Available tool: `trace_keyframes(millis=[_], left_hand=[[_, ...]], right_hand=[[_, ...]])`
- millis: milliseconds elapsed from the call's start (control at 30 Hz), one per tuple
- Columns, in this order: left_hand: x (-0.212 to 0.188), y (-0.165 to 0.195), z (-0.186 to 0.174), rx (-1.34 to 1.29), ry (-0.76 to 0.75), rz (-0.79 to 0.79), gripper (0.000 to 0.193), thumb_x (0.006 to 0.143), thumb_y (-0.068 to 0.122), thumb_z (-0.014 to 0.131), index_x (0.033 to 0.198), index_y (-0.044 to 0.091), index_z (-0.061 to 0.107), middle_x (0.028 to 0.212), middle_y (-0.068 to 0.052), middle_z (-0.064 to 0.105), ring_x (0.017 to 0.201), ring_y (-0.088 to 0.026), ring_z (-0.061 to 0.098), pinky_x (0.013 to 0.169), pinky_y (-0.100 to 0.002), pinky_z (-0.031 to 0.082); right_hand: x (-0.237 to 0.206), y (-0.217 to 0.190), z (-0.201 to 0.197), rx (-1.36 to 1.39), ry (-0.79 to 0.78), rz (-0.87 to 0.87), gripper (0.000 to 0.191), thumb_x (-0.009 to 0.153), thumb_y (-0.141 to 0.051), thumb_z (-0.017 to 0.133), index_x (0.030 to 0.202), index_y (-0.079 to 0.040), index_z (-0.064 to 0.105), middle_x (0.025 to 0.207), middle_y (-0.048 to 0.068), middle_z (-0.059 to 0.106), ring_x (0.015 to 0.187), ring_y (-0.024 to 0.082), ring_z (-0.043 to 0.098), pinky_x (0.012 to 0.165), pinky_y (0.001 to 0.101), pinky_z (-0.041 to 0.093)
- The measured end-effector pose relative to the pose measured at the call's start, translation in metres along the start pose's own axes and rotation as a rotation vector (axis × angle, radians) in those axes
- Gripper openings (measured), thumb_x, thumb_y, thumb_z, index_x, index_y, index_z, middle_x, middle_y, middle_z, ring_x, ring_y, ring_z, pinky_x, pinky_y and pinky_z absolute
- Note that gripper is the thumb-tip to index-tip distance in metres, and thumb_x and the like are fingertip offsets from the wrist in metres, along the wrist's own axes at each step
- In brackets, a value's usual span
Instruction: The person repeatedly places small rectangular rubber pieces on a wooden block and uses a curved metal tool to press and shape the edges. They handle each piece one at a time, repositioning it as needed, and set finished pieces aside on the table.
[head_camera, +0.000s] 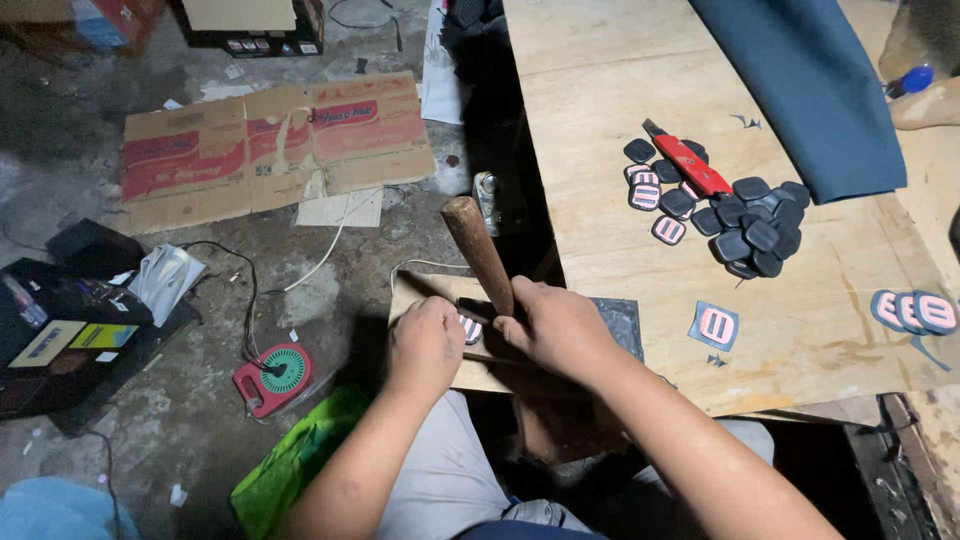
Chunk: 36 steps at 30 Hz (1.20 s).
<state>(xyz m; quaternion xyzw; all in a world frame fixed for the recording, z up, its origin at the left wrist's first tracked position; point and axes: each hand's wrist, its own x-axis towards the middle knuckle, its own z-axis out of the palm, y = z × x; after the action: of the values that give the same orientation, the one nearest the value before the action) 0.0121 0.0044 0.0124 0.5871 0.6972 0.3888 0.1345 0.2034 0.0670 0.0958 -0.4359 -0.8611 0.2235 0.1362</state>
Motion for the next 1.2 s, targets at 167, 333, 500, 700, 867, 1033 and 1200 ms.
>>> trace_keyframes(millis=[167, 333, 500, 700, 867, 1033, 1200], left_hand=[[-0.002, -0.010, 0.003, -0.261, -0.063, -0.289, 0.018, 0.085, 0.019, 0.073, 0.089, 0.001, 0.071, 0.080, -0.014, 0.076, 0.073, -0.023, 0.073, 0.069, -0.035, 0.057], [0.002, -0.023, 0.010, -0.477, -0.133, -0.491, 0.013, 0.084, 0.012, 0.074, 0.088, 0.000, 0.072, 0.079, -0.008, 0.076, 0.070, -0.012, 0.070, 0.066, -0.029, 0.056], [0.001, -0.025, 0.014, -0.469, -0.121, -0.294, 0.009, 0.088, 0.006, 0.066, 0.092, -0.002, 0.068, 0.078, -0.008, 0.072, 0.068, -0.013, 0.066, 0.064, -0.030, 0.054], [0.001, -0.026, 0.014, -0.593, -0.176, -0.320, 0.007, 0.090, 0.003, 0.064, 0.096, 0.000, 0.065, 0.081, -0.005, 0.072, 0.072, -0.011, 0.068, 0.067, -0.027, 0.055], [0.002, -0.029, 0.010, -0.701, -0.192, -0.286, 0.009, 0.092, 0.002, 0.061, 0.097, -0.002, 0.067, 0.084, -0.006, 0.073, 0.073, -0.009, 0.067, 0.067, -0.026, 0.055], [0.003, -0.012, 0.004, -0.353, -0.120, -0.213, 0.006, 0.087, 0.003, 0.063, 0.088, 0.000, 0.068, 0.075, -0.010, 0.070, 0.066, -0.019, 0.065, 0.063, -0.032, 0.053], [0.001, 0.005, -0.006, -0.223, 0.036, 0.037, 0.005, 0.085, 0.004, 0.061, 0.087, 0.002, 0.065, 0.084, -0.015, 0.066, 0.077, -0.032, 0.066, 0.069, -0.041, 0.053]], right_hand=[[-0.003, 0.004, 0.009, -0.015, 0.021, 0.070, 0.037, 0.085, -0.035, 0.074, 0.103, -0.008, 0.058, 0.092, 0.020, 0.069, 0.089, 0.044, 0.066, 0.073, 0.0532, 0.052], [-0.006, 0.004, 0.011, 0.045, 0.020, 0.119, 0.037, 0.084, -0.037, 0.074, 0.105, -0.010, 0.060, 0.096, 0.020, 0.069, 0.091, 0.044, 0.066, 0.074, 0.0528, 0.053], [0.000, -0.002, 0.005, 0.038, -0.023, 0.140, 0.037, 0.084, -0.037, 0.074, 0.106, -0.010, 0.060, 0.095, 0.018, 0.070, 0.091, 0.043, 0.066, 0.074, 0.0531, 0.052], [0.024, -0.009, 0.003, -0.053, -0.039, 0.076, 0.035, 0.082, -0.035, 0.075, 0.102, -0.011, 0.060, 0.087, 0.017, 0.070, 0.087, 0.042, 0.067, 0.071, 0.0540, 0.052], [0.029, -0.010, 0.004, -0.059, -0.011, 0.050, 0.033, 0.083, -0.036, 0.075, 0.098, -0.010, 0.061, 0.087, 0.016, 0.071, 0.086, 0.041, 0.068, 0.070, 0.0532, 0.053], [0.032, -0.011, 0.005, -0.066, -0.016, 0.038, 0.034, 0.082, -0.036, 0.076, 0.099, -0.010, 0.062, 0.086, 0.016, 0.071, 0.085, 0.041, 0.068, 0.069, 0.0536, 0.052], [0.035, -0.010, -0.002, -0.076, -0.072, 0.044, 0.034, 0.081, -0.037, 0.076, 0.101, -0.012, 0.064, 0.083, 0.017, 0.071, 0.083, 0.041, 0.068, 0.070, 0.0533, 0.053]])
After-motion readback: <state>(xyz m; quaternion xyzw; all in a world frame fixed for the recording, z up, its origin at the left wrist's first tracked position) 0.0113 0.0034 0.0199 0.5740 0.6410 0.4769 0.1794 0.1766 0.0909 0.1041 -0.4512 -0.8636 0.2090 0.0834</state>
